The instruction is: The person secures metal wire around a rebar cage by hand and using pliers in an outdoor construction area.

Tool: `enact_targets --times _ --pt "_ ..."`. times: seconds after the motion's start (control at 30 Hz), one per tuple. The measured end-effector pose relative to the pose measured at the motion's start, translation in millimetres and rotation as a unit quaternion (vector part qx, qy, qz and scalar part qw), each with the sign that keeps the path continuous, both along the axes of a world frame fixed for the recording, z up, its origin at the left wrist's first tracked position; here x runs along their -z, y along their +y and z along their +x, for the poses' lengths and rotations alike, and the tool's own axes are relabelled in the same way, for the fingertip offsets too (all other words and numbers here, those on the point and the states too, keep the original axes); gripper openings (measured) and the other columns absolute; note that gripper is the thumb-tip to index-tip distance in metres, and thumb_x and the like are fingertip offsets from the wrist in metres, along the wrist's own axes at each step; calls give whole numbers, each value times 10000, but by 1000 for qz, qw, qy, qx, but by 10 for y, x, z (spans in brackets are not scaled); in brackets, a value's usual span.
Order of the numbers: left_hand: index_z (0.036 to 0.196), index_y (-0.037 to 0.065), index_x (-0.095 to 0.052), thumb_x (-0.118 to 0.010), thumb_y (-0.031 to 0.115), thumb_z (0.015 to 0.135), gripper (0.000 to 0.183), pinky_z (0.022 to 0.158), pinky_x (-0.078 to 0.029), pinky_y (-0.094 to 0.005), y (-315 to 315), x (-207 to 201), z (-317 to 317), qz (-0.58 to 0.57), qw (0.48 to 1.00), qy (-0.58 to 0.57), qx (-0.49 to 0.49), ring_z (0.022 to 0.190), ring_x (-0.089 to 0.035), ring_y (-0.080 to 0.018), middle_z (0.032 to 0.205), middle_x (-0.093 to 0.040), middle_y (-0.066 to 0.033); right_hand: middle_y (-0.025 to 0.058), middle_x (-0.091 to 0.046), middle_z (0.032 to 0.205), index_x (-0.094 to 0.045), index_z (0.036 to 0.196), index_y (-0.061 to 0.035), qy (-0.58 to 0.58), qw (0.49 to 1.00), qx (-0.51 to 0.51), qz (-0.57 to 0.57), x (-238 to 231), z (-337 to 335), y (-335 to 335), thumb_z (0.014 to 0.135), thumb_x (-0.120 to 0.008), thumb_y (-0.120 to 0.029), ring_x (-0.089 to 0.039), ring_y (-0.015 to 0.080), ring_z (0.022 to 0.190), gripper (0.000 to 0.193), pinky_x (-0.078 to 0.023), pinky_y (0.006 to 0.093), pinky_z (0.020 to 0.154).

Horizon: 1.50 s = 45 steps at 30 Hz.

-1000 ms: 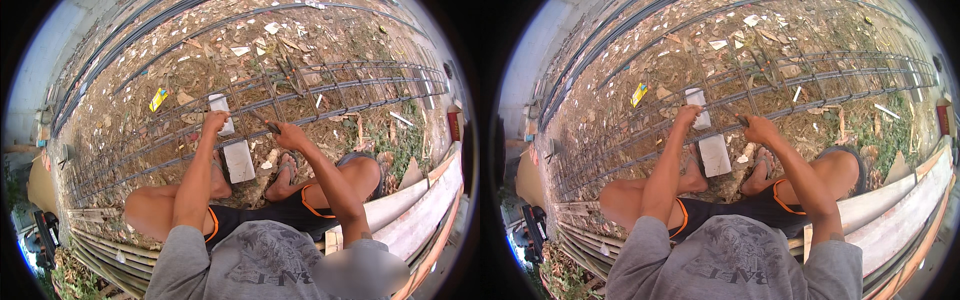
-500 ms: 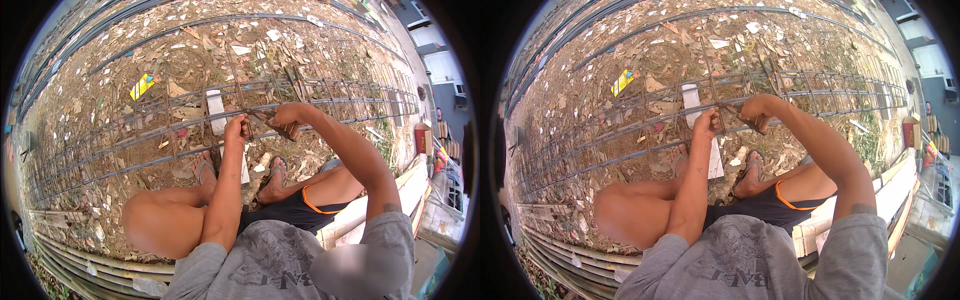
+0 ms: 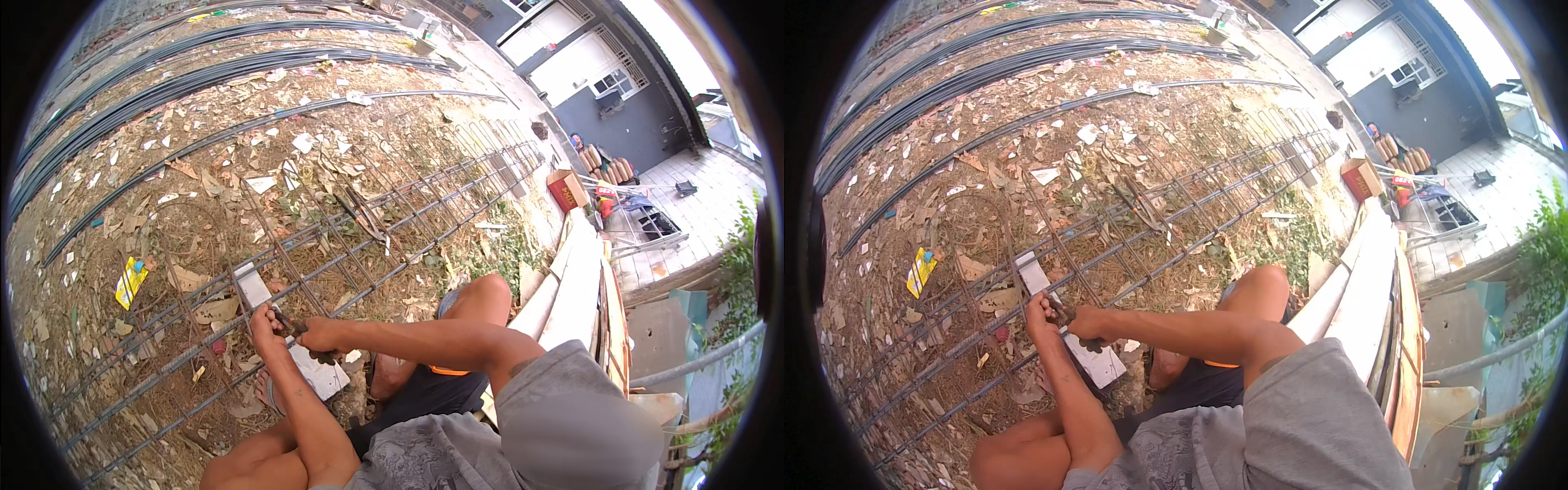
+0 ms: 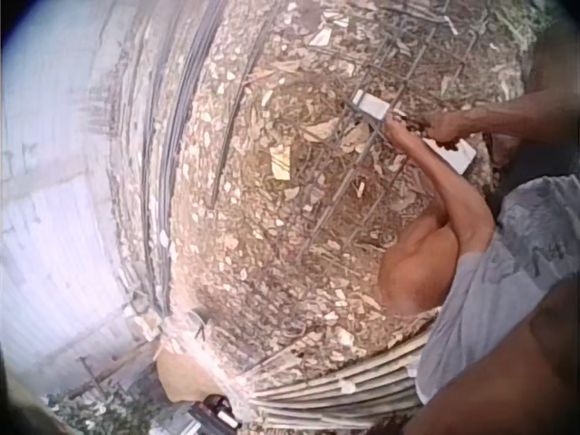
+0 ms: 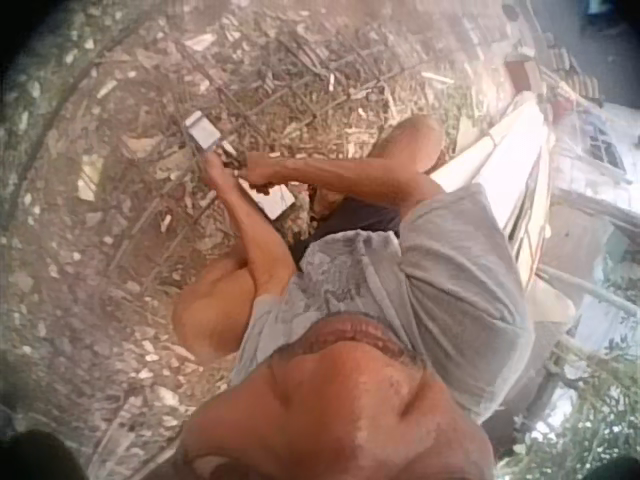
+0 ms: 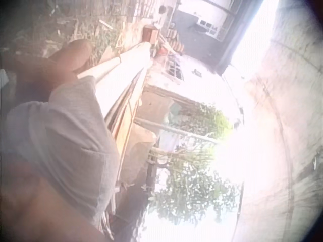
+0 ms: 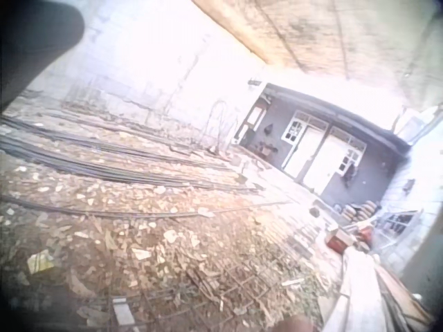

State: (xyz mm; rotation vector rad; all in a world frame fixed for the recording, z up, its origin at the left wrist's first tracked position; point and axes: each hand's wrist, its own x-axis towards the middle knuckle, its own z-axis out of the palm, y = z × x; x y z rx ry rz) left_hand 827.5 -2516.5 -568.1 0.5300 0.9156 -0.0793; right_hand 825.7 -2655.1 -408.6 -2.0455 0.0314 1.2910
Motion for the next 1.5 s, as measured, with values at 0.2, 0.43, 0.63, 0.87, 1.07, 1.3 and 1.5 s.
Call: enact_targets --times 0.2,0.43,0.63,0.87,1.07,1.3,1.5 --pt "878 -20 -640 -532 270 956 319 564 -417 -435 -494 -1290 -101 391 881 -67 258 560 -529 -213 664 -582 -99 136 -669 900 -369 1450 -77 -1 963 268 27 -349 -667 -239 979 -527 -153 -645 181 682 503 -516 331 558" --pt "1045 50 -683 -567 212 979 209 431 -362 -226 -1027 -951 -173 50 947 -156 277 469 -466 -53 642 -559 29 96 -647 965 -353 1480 -186 -13 927 374 8 -749 -282 -1412 975 -531 -207 -650 200 868 536 -552 381 676" --pt "1175 34 -644 -561 217 995 269 448 -397 -229 -960 -821 -230 46 929 -174 323 501 -492 -58 668 -575 31 221 -674 938 -417 1434 -106 -428 871 64 -233 -262 319 -2266 936 -595 -351 -673 390 847 583 -504 477 776" --pt "1238 -14 -618 -547 237 1016 343 498 -427 -320 -1060 -1015 -210 121 903 -157 382 561 -530 -103 667 -602 -16 289 -600 1124 -463 1362 -35 -403 853 154 -294 123 886 -3003 851 -669 -465 -587 459 1061 699 -467 514 899" --pt "1168 57 -650 -580 242 997 261 496 -370 -243 -1189 -1258 -150 208 846 -181 456 541 -450 -57 651 -533 43 220 -584 1215 -531 1341 -105 -577 757 76 -298 43 796 -2730 920 -641 -349 -571 410 1091 499 -447 448 948" --pt "1112 97 -675 -616 263 977 222 576 -372 -202 -1354 -1490 -209 159 823 -190 511 618 -449 -31 699 -525 65 175 -721 947 -719 1076 -44 -259 948 35 180 -238 93 -2124 885 -685 -280 -689 294 830 306 -523 403 731" --pt "1052 67 -692 -633 243 960 207 644 -479 -239 -1484 -1400 -310 244 792 -188 527 664 -565 -70 787 -667 -8 176 -711 816 -741 969 -24 -285 937 50 195 -248 8 -2304 856 -707 -233 -686 288 724 240 -513 400 666"
